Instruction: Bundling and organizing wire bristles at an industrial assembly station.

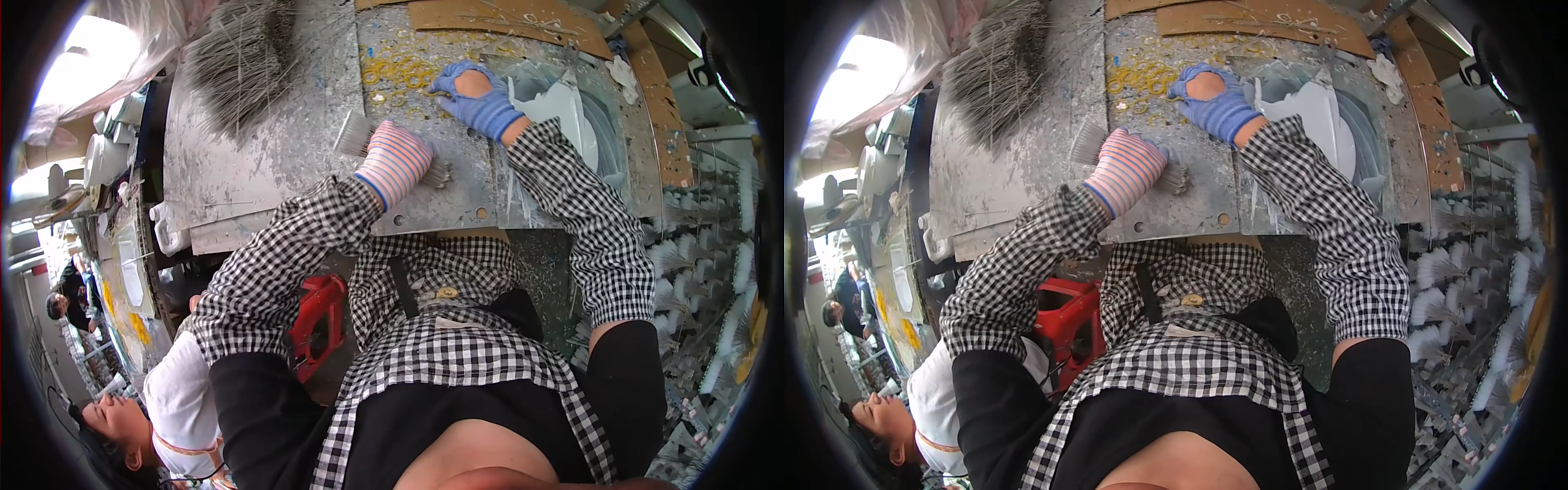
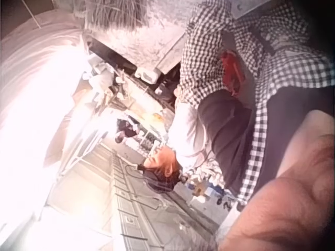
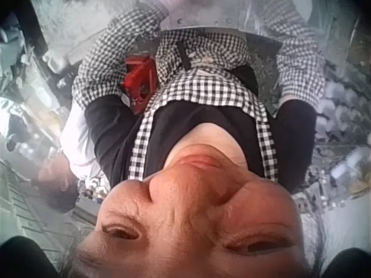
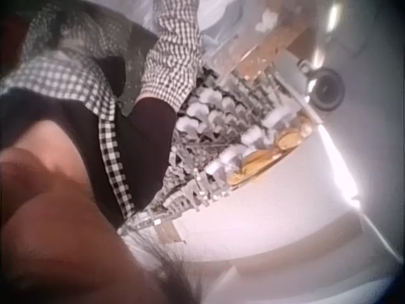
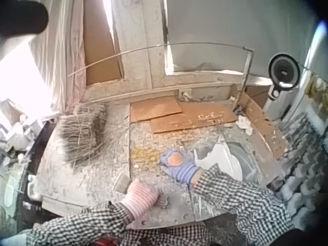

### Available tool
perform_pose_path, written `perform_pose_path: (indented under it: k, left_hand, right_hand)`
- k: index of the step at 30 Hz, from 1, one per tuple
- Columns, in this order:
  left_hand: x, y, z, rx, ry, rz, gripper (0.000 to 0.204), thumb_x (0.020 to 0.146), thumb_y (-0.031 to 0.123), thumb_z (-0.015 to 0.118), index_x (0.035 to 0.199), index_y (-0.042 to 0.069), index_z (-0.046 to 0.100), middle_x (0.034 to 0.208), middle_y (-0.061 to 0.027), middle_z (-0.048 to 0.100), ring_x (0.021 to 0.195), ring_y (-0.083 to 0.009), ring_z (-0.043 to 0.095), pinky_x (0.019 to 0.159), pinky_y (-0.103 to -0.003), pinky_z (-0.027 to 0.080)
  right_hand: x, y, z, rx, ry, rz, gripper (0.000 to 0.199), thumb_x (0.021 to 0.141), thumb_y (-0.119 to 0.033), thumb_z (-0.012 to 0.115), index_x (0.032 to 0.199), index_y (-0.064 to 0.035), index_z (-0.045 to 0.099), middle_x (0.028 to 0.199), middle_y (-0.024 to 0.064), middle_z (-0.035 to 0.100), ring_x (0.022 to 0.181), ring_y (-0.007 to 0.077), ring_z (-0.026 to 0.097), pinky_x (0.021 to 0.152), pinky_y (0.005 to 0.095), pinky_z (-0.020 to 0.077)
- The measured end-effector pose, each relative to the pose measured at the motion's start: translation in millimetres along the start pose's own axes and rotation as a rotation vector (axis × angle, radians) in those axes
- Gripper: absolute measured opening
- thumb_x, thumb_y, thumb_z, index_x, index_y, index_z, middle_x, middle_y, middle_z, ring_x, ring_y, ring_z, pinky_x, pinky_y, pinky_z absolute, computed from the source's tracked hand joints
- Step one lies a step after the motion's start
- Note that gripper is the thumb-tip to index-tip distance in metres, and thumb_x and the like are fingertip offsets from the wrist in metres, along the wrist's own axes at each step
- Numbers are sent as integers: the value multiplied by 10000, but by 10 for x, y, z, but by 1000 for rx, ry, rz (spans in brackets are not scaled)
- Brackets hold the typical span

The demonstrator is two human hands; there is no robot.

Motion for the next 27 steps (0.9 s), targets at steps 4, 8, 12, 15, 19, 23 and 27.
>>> perform_pose_path:
  k: [4,8,12,15,19,23,27]
  left_hand:
    - [-129,-259,-132,-256,235,-112,173,889,174,687,1031,75,691,928,-115,754,923,-326,736,790,-434,565]
    - [-339,-685,-212,-928,508,-299,352,853,197,808,1136,29,682,942,-96,761,836,-249,724,757,-372,576]
    - [-315,-919,-157,-1548,711,-311,367,873,197,843,1154,11,699,883,-22,734,749,-83,624,682,-279,529]
    - [-248,-992,-114,-1689,629,-296,301,879,215,832,1074,18,716,804,-30,711,687,-94,620,636,-273,509]
    - [-356,-1134,-110,-1851,781,-462,282,892,219,805,1044,2,707,825,-36,709,696,-111,651,633,-275,524]
    - [-411,-1045,-181,-1787,700,-353,269,906,247,806,1037,31,714,829,-22,704,705,-100,647,643,-265,527]
    - [-416,-976,-226,-1811,736,-267,314,927,270,788,1095,20,697,827,-10,694,713,-100,644,657,-257,530]
  right_hand:
    - [266,31,260,-183,-65,44,269,925,-296,646,1132,-160,752,1087,102,711,1031,324,676,916,453,552]
    - [258,-49,-8,-33,133,-12,288,923,-302,654,1144,-146,750,1066,112,729,982,326,689,896,456,554]
    - [170,-173,-346,719,73,221,287,951,-254,682,1171,-74,723,1054,87,740,994,239,691,904,373,544]
    - [73,-438,-519,1320,30,180,303,995,-236,644,1144,23,691,1089,71,700,1032,213,674,976,359,534]
    - [-52,-563,-757,2010,190,0,250,978,-139,555,1073,50,687,1109,146,701,1090,237,666,1055,408,509]
    - [-88,-728,-943,1488,-152,-224,322,979,-142,579,1236,17,690,1200,145,719,1018,240,724,986,395,565]
    - [-11,-594,-1079,1312,138,282,431,956,-284,702,1361,-138,667,1185,90,742,1061,223,722,988,383,562]
Point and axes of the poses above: each hand's wrist, its own x-axis towards the middle knuckle, its own z-axis out of the palm, y = z × x, the point moved 5 cm from there along x, towards the middle knuckle
